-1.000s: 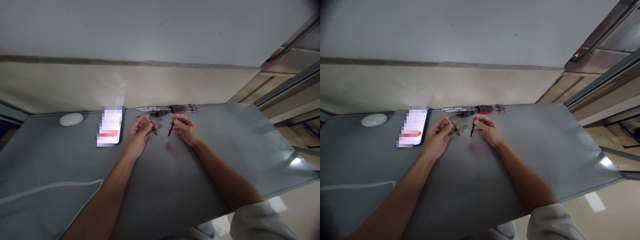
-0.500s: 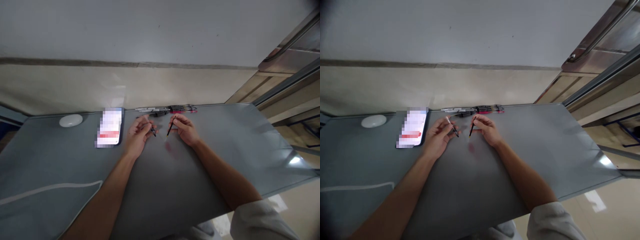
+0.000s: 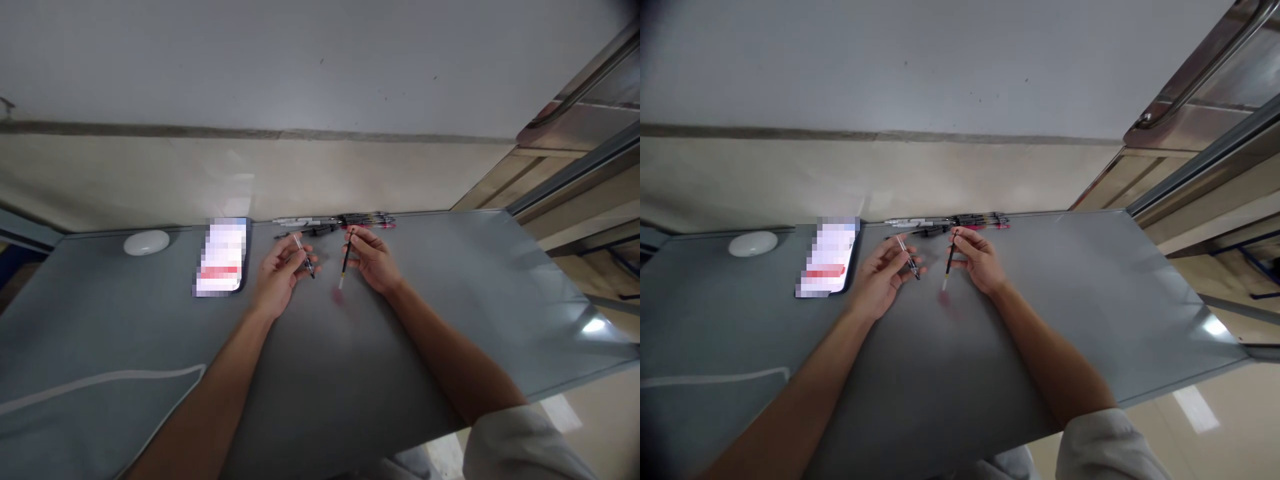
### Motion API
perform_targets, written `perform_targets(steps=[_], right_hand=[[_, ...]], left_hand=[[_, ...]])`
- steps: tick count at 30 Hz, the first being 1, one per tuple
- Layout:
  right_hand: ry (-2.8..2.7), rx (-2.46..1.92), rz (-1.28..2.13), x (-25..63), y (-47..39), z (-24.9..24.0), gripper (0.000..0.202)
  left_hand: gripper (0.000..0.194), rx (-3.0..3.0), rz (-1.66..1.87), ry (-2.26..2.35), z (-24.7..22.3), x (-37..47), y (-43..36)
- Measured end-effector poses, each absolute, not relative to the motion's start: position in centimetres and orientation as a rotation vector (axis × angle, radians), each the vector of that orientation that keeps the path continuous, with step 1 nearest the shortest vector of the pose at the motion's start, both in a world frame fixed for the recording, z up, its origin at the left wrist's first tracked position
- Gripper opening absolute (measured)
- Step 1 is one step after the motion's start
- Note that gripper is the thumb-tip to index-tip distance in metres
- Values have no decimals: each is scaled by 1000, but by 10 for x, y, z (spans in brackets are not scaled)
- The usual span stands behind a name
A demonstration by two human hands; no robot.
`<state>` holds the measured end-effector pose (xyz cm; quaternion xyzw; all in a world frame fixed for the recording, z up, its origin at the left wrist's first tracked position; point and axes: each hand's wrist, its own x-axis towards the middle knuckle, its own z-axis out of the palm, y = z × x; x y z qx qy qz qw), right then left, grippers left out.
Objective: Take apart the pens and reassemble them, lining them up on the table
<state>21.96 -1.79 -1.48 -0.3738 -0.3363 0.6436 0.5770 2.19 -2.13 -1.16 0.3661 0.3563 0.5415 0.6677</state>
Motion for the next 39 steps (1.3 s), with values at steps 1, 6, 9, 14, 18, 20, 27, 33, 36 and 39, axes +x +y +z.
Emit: perform_targets(steps=[1, 6, 9, 14, 18, 20, 27, 33, 36, 39], right_hand=[[-788, -881, 1501, 220, -18, -15, 25], [-791, -896, 1453, 220, -16, -18, 26], [-795, -879, 1427, 220, -16, -18, 24], [-799, -896, 1379, 219, -16, -17, 22], [-835, -908, 1335, 219, -16, -18, 20], [-856, -921, 1311, 218, -16, -18, 18], [-844, -950, 1306, 217, -16, -19, 19], [-847, -936, 1342, 216, -17, -17, 19], [-856, -912, 1370, 215, -19, -16, 18], [-873, -879, 1393, 215, -19, -16, 17]], left_hand=[[37, 831, 1219, 803, -12, 22, -21], [37, 863, 1213, 791, -14, 21, -21], [37, 890, 1210, 791, -14, 21, -21], [37, 928, 1205, 831, -15, 21, -21], [35, 955, 1205, 849, -17, 20, -21], [34, 970, 1202, 851, -19, 20, -21], [33, 983, 1207, 863, -22, 20, -21], [33, 919, 1221, 808, -14, 22, -23], [33, 872, 1243, 772, -9, 23, -25], [33, 863, 1249, 763, -9, 23, -25]])
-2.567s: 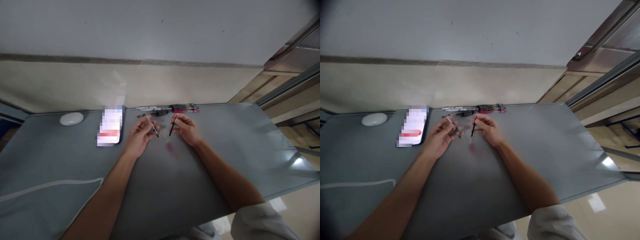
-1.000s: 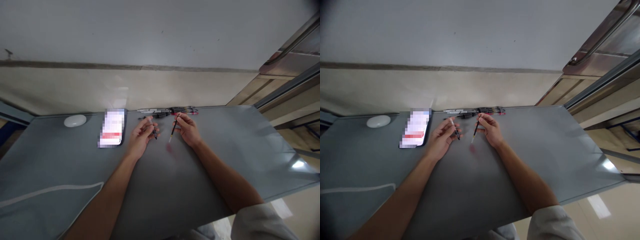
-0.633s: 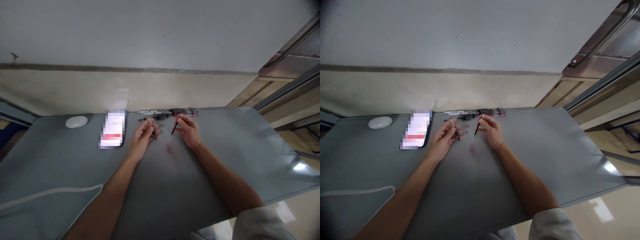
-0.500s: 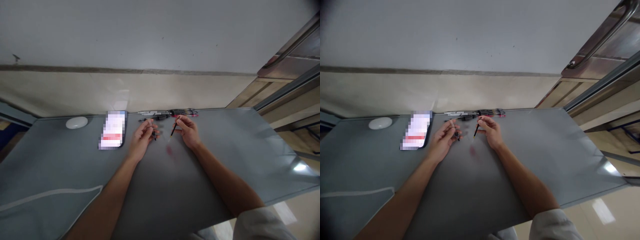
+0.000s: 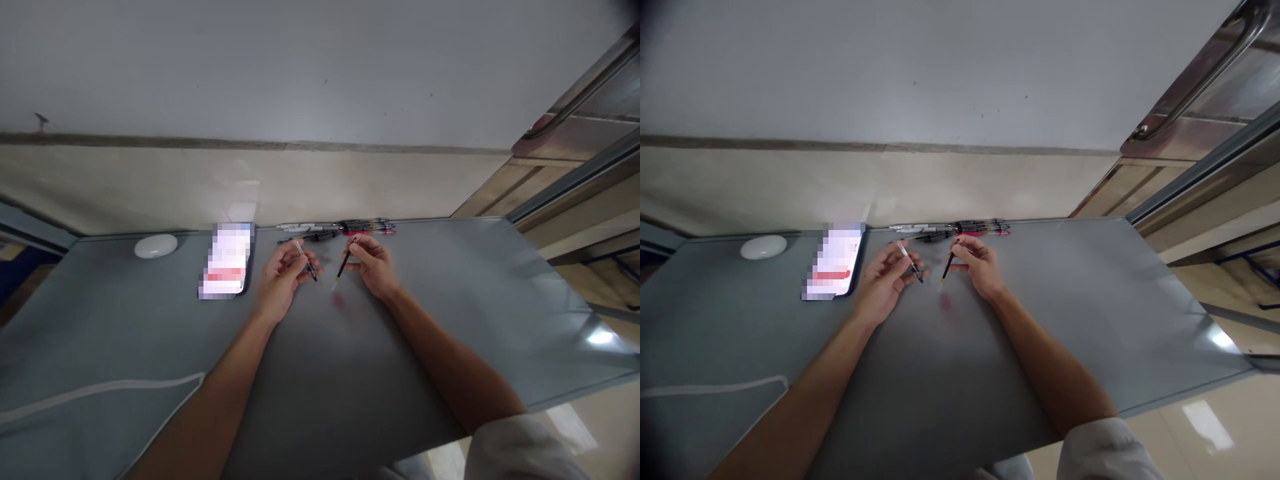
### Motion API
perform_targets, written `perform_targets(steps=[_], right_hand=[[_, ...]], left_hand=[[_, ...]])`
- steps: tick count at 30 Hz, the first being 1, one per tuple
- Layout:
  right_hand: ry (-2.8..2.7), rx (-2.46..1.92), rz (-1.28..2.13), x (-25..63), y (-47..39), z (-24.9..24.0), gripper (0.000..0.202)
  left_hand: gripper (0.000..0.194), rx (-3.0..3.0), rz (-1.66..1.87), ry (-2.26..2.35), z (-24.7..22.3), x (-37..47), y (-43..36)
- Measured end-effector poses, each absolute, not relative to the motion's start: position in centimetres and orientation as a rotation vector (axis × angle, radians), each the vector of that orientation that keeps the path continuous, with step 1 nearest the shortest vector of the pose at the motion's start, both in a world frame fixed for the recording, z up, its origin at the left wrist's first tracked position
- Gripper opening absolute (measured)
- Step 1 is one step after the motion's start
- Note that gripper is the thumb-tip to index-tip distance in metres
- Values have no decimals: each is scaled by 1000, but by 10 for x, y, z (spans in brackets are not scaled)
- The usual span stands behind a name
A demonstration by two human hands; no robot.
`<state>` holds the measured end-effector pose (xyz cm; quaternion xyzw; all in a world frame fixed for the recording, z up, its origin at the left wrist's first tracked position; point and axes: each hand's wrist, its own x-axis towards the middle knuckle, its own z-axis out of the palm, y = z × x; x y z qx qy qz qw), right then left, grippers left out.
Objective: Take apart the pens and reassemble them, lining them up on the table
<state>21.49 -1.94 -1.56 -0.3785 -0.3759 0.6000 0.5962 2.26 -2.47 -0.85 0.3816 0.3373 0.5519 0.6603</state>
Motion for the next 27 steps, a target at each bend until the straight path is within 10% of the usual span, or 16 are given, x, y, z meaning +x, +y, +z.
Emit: perform_targets(steps=[27], right_hand=[[-715, -808, 1051, 191, -12, 21, 21]], left_hand=[[30, 1455, 1077, 967, -20, 27, -30]])
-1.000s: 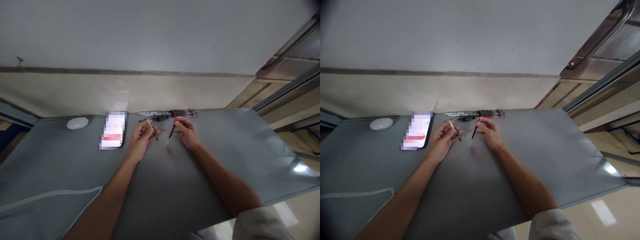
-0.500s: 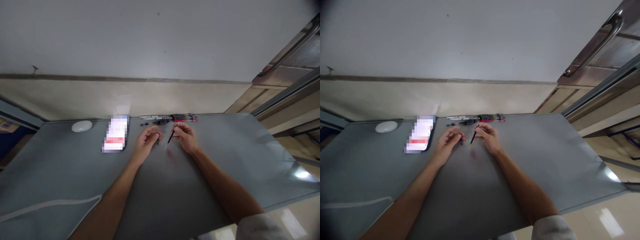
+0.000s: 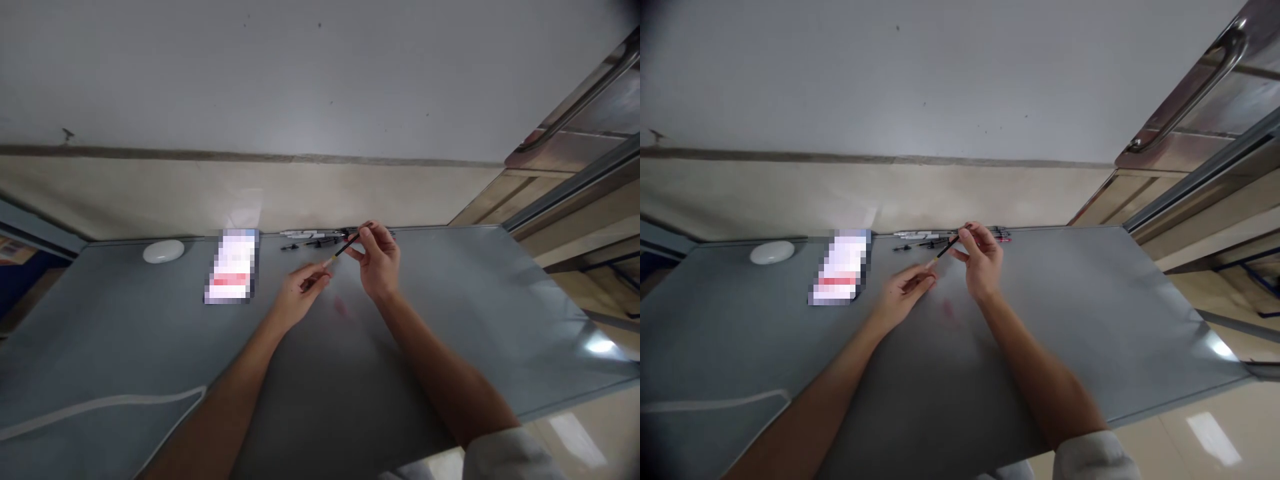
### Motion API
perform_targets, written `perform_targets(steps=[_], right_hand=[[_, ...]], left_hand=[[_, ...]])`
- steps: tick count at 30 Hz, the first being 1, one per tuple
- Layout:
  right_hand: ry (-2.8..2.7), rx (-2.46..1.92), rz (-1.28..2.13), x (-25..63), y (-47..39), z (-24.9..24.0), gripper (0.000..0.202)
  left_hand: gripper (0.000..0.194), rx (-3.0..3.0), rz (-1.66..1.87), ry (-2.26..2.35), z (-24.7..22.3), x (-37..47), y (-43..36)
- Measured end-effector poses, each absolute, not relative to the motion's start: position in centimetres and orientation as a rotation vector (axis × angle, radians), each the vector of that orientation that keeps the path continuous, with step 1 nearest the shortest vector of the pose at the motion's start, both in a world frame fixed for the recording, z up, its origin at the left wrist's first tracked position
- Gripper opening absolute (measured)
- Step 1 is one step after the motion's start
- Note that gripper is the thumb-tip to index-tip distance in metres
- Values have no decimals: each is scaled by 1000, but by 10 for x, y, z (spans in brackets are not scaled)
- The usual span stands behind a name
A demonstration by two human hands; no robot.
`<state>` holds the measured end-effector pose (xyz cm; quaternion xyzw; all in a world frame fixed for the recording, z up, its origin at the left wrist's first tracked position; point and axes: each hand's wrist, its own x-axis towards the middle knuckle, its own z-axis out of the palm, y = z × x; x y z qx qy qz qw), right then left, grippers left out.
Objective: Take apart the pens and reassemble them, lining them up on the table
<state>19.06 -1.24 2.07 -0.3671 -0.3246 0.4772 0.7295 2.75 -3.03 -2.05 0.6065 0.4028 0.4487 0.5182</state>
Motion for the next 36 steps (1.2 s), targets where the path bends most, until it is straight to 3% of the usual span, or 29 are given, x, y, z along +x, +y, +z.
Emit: perform_targets(steps=[6, 16, 36], right_hand=[[-645, -876, 996, 201, -8, 17, 26], [-805, -838, 1065, 199, -16, 12, 19], [-937, -919, 1101, 190, -18, 1, 23]], left_hand=[[32, 1550, 1094, 947, -22, 28, -30], [32, 1618, 1091, 970, -21, 28, -30], [27, 1402, 1085, 1031, -18, 29, -35]])
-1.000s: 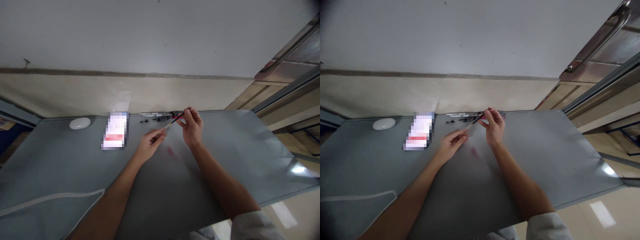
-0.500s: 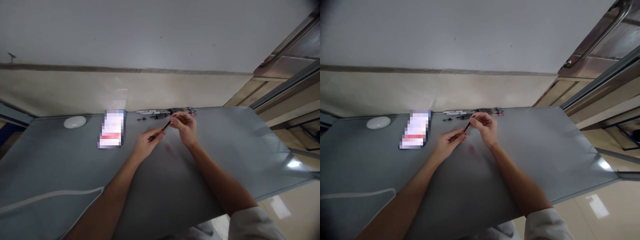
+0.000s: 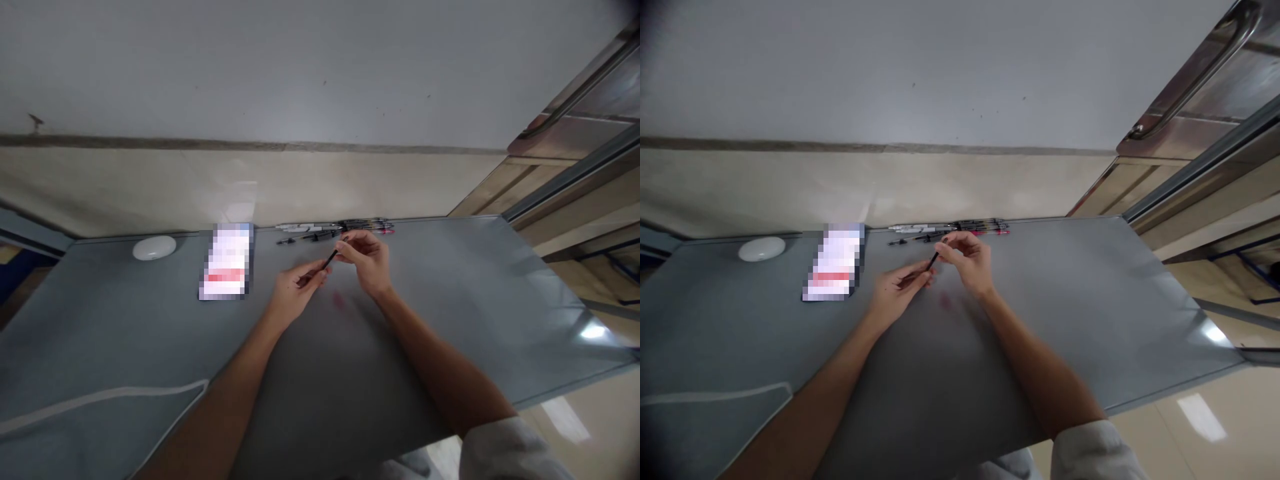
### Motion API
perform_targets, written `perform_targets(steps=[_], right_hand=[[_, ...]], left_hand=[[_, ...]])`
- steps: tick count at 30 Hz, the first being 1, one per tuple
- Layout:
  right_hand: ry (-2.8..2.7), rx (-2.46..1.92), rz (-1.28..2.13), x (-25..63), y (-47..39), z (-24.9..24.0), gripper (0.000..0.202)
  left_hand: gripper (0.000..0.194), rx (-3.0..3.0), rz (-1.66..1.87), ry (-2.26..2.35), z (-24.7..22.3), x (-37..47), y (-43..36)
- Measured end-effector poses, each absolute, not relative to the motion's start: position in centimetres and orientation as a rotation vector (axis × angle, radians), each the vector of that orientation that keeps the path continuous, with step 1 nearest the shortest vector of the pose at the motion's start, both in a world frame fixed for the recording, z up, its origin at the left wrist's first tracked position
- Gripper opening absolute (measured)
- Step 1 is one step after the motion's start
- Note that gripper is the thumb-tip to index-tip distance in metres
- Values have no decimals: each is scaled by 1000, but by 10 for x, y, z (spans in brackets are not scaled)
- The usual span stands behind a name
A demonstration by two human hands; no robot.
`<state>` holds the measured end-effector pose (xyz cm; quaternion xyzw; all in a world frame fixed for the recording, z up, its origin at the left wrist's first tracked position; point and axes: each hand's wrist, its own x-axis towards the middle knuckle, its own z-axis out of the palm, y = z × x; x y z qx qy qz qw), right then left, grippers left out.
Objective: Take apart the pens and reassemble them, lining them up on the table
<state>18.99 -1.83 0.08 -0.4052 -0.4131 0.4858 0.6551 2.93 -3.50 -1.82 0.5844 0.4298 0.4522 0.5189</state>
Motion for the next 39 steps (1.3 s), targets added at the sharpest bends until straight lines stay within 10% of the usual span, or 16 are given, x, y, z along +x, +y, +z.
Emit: perform_targets(steps=[7, 23, 39], right_hand=[[-1099, -977, 1250, 206, -6, 6, 23], [-2554, -1405, -49, 208, 28, 18, 28], [-2749, -1352, -223, 196, 41, 18, 27]], left_hand=[[32, 1252, 1111, 1016, -17, 27, -32], [27, 868, 1178, 937, -14, 16, -20], [25, 870, 1166, 926, -16, 15, -20]])
